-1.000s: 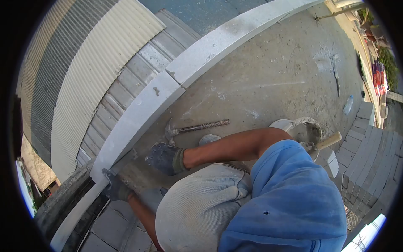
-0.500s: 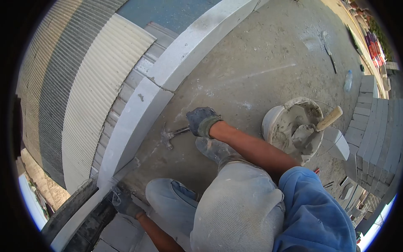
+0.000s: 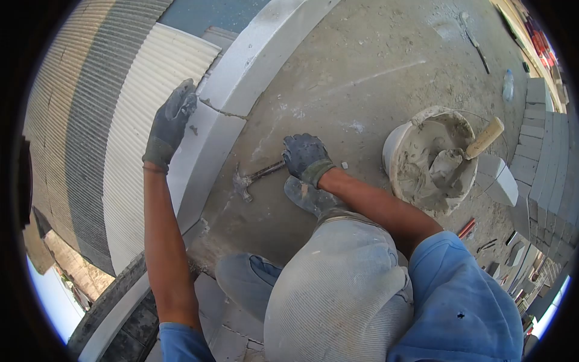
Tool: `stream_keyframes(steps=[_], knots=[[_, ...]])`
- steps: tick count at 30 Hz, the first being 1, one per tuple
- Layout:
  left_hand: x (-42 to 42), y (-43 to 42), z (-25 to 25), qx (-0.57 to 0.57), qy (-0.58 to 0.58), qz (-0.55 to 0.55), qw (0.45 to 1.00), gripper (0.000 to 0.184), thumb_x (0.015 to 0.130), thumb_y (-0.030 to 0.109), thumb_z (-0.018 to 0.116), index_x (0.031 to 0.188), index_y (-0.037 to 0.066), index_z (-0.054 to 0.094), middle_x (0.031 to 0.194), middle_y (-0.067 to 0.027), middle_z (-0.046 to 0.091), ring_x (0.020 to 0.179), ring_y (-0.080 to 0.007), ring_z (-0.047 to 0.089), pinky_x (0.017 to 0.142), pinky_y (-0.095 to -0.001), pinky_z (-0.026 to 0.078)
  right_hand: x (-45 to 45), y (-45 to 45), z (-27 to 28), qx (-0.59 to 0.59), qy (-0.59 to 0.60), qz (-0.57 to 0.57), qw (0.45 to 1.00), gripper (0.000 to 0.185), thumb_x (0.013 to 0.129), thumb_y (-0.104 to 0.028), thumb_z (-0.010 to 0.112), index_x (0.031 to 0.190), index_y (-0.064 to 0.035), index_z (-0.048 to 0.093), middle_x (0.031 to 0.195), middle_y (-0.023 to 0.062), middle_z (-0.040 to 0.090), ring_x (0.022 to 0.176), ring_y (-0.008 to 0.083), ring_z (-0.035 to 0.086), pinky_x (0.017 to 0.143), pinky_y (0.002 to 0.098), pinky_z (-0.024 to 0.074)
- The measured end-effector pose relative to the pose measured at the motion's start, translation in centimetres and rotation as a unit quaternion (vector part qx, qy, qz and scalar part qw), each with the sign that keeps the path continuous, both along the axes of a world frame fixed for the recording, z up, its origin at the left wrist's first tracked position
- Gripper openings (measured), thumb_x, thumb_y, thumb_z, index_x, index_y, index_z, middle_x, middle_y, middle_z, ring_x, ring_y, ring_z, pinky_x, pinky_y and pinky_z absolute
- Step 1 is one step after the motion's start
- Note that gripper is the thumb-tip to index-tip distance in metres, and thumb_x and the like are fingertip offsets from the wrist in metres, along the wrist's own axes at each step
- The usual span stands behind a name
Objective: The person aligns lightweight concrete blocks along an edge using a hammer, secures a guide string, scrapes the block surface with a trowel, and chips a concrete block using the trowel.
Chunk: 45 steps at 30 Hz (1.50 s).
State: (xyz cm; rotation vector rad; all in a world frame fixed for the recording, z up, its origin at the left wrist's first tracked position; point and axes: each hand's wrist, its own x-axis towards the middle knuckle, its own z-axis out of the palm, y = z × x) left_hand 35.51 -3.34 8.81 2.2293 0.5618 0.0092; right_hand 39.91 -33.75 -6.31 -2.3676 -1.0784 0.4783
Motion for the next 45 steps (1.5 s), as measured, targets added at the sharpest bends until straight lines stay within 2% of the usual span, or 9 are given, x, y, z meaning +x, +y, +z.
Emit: stream_keyframes(steps=[3, 7, 15, 17, 23, 29, 33, 40, 45], knots=[[1.0, 2.1, -6.8, 0.176, -0.053, -0.088, 0.979, 0.043, 0.098, 0.023, 0.062, 0.138, 0.009, 0.057, 0.094, -0.0032, 0.065, 0.068, -0.0093, 0.053, 0.062, -0.0275, 0.05, 0.5, 0.1, 0.0, -0.03, -0.03, 0.059, 0.997, 0.018, 0.084, -0.022, 0.062, 0.095, -0.0081, 0.067, 0.093, 0.0154, 0.065, 0.092, 0.035, 0.061, 0.082, 0.047, 0.0493], [1.3, 1.3, -4.7, 0.081, 0.038, -0.033, 0.995, 0.037, 0.097, 0.022, 0.063, 0.131, 0.007, 0.063, 0.088, -0.0012, 0.065, 0.059, -0.0067, 0.048, 0.051, -0.0262, 0.045, -0.6, 0.7, -1.6, -0.049, -0.056, 0.164, 0.984, 0.015, 0.08, -0.021, 0.065, 0.09, -0.0101, 0.068, 0.094, 0.0123, 0.063, 0.095, 0.0317, 0.059, 0.083, 0.045, 0.0476], [1.3, 2.0, -4.9, -0.07, 0.094, 0.04, 0.992, 0.031, 0.098, 0.025, 0.065, 0.119, 0.003, 0.071, 0.079, 0.0047, 0.064, 0.06, -0.0027, 0.048, 0.049, -0.0218, 0.042, -2.5, 2.7, -4.1, -0.04, -0.111, 0.203, 0.972, 0.02, 0.079, -0.025, 0.067, 0.092, -0.0109, 0.071, 0.096, 0.0121, 0.064, 0.096, 0.0313, 0.06, 0.084, 0.0468, 0.0475], [1.4, 1.8, -5.1, -0.141, 0.059, 0.064, 0.986, 0.032, 0.094, 0.024, 0.07, 0.116, 0.0, 0.072, 0.085, 0.0033, 0.069, 0.071, -0.0047, 0.055, 0.063, -0.0222, 0.048, -2.1, 2.3, -3.3, -0.062, -0.069, 0.199, 0.976, 0.022, 0.081, -0.026, 0.068, 0.095, -0.009, 0.069, 0.099, 0.0144, 0.064, 0.097, 0.0338, 0.061, 0.087, 0.0474, 0.0475], [1.0, 2.2, -5.1, -0.187, 0.047, 0.103, 0.976, 0.029, 0.094, 0.022, 0.069, 0.113, 0.001, 0.074, 0.096, -0.0001, 0.072, 0.079, -0.0069, 0.058, 0.071, -0.023, 0.049, 3.6, -3.7, 13.6, -0.018, 0.082, 0.111, 0.99, 0.045, 0.088, -0.034, 0.065, 0.123, -0.005, 0.064, 0.122, 0.021, 0.064, 0.117, 0.0378, 0.058, 0.102, 0.0475, 0.0441], [1.4, 2.3, -5.5, -0.196, 0.051, 0.14, 0.969, 0.023, 0.095, 0.014, 0.063, 0.11, 0.002, 0.075, 0.091, -0.0002, 0.071, 0.078, -0.0073, 0.059, 0.065, -0.0231, 0.049, 15.2, -16.9, 28.7, -0.222, -0.271, 0.059, 0.935, 0.029, 0.078, -0.015, 0.074, 0.105, -0.0058, 0.068, 0.107, 0.0135, 0.065, 0.105, 0.0302, 0.059, 0.096, 0.0429, 0.0458], [1.2, 2.4, -6.1, -0.198, 0.001, 0.131, 0.971, 0.032, 0.095, 0.028, 0.067, 0.11, 0.001, 0.075, 0.086, -0.0002, 0.072, 0.071, -0.0075, 0.06, 0.064, -0.0249, 0.049, 17.2, -24.3, 26.8, -0.459, -0.23, 0.05, 0.856, 0.017, 0.077, -0.014, 0.068, 0.093, -0.0093, 0.07, 0.104, 0.0142, 0.062, 0.107, 0.0341, 0.057, 0.097, 0.0449, 0.0442], [1.5, 0.8, -3.7, -0.19, 0.064, 0.174, 0.964, 0.029, 0.095, 0.029, 0.066, 0.096, 0.003, 0.078, 0.079, 0.0025, 0.068, 0.064, -0.0056, 0.053, 0.053, -0.023, 0.043, 17.1, -29.6, 23.1, -0.335, -0.45, 0.119, 0.819, 0.017, 0.082, -0.013, 0.061, 0.095, -0.0039, 0.068, 0.111, 0.0197, 0.059, 0.11, 0.0377, 0.055, 0.096, 0.049, 0.0436], [1.4, 1.1, -4.7, -0.175, 0.017, 0.147, 0.973, 0.032, 0.097, 0.032, 0.065, 0.103, 0.003, 0.077, 0.078, 0.0044, 0.066, 0.064, -0.0036, 0.051, 0.051, -0.0226, 0.042, 11.2, -24.6, 26.3, -0.44, -0.273, -0.083, 0.852, 0.033, 0.081, -0.007, 0.055, 0.11, 0.0089, 0.058, 0.11, 0.0227, 0.061, 0.1, 0.0352, 0.058, 0.089, 0.0426, 0.0473]])
